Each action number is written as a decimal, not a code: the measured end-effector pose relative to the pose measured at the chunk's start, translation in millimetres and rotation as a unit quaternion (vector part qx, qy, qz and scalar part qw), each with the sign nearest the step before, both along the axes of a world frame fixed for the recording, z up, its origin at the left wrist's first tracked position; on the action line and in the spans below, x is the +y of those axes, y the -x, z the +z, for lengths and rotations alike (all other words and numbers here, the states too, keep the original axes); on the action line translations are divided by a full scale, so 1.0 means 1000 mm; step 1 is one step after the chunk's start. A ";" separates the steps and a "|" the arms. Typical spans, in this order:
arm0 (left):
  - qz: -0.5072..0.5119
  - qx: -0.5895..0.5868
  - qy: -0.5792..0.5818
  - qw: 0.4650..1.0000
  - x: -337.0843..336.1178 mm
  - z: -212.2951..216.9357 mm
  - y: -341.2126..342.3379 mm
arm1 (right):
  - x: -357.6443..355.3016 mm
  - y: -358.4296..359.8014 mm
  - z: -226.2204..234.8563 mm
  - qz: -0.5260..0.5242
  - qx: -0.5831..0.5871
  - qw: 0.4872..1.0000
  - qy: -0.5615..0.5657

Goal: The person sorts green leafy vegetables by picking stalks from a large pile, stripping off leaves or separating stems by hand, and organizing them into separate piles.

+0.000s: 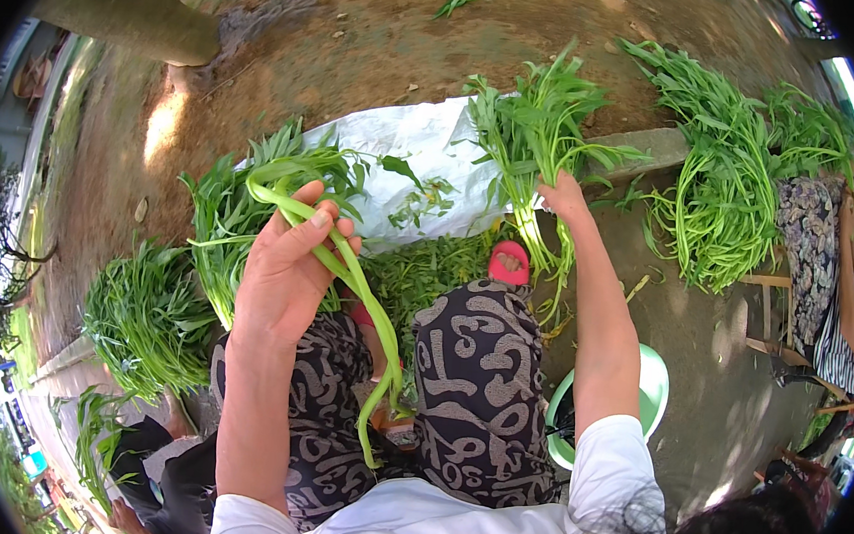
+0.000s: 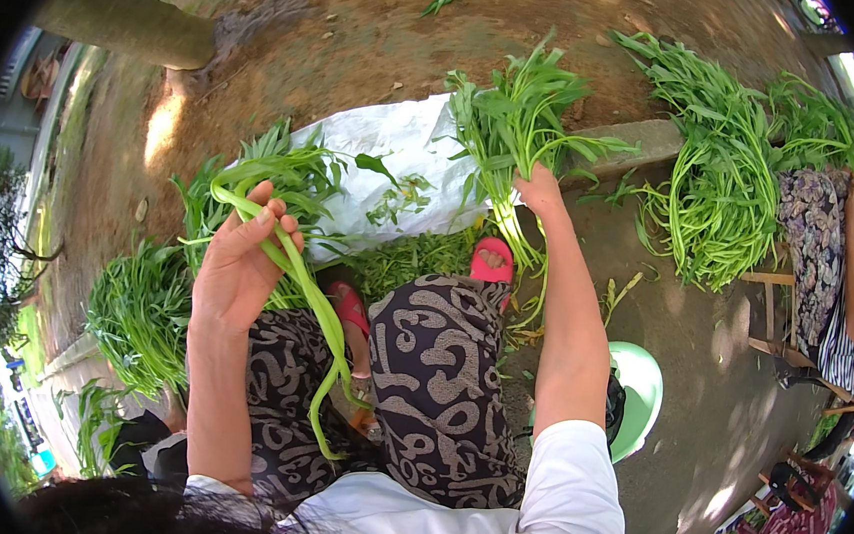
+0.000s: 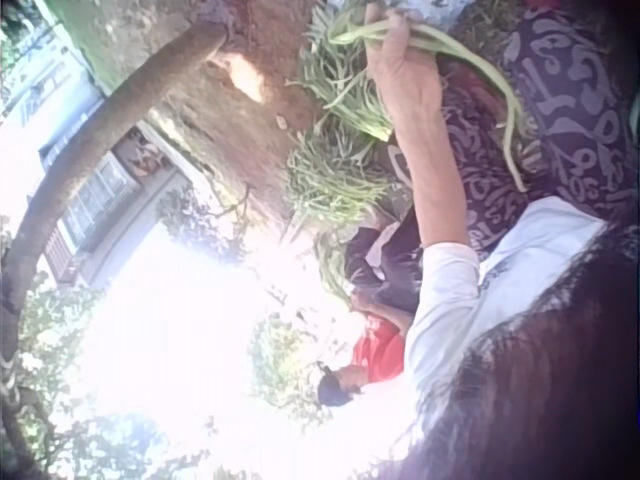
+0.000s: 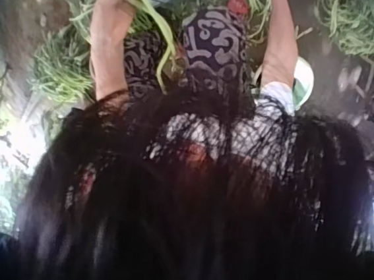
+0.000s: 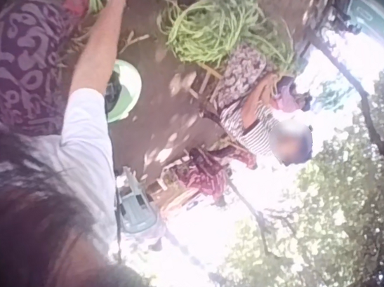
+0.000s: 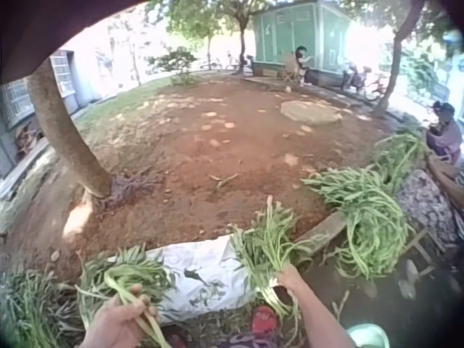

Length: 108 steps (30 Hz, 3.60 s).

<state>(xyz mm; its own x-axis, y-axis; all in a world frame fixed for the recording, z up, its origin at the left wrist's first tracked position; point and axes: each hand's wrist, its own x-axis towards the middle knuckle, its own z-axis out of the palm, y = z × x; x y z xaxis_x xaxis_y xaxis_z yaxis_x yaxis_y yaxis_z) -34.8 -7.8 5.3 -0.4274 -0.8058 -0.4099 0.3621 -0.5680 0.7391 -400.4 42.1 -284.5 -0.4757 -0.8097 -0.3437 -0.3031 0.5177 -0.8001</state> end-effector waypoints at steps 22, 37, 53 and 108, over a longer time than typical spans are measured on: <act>-0.122 -0.095 0.148 0.977 0.013 -0.002 0.024 | -0.037 -0.112 0.281 0.262 0.083 0.939 0.208; -0.108 -0.047 0.144 0.982 0.037 -0.022 0.049 | -0.004 -0.188 0.297 0.068 -0.014 0.947 0.313; -0.002 0.062 0.105 0.993 0.000 -0.002 0.018 | 0.012 -0.129 0.292 -0.007 -0.382 0.866 0.323; -0.026 0.051 0.069 0.996 -0.009 -0.006 0.004 | 0.005 -0.181 0.302 -0.061 0.059 0.873 0.481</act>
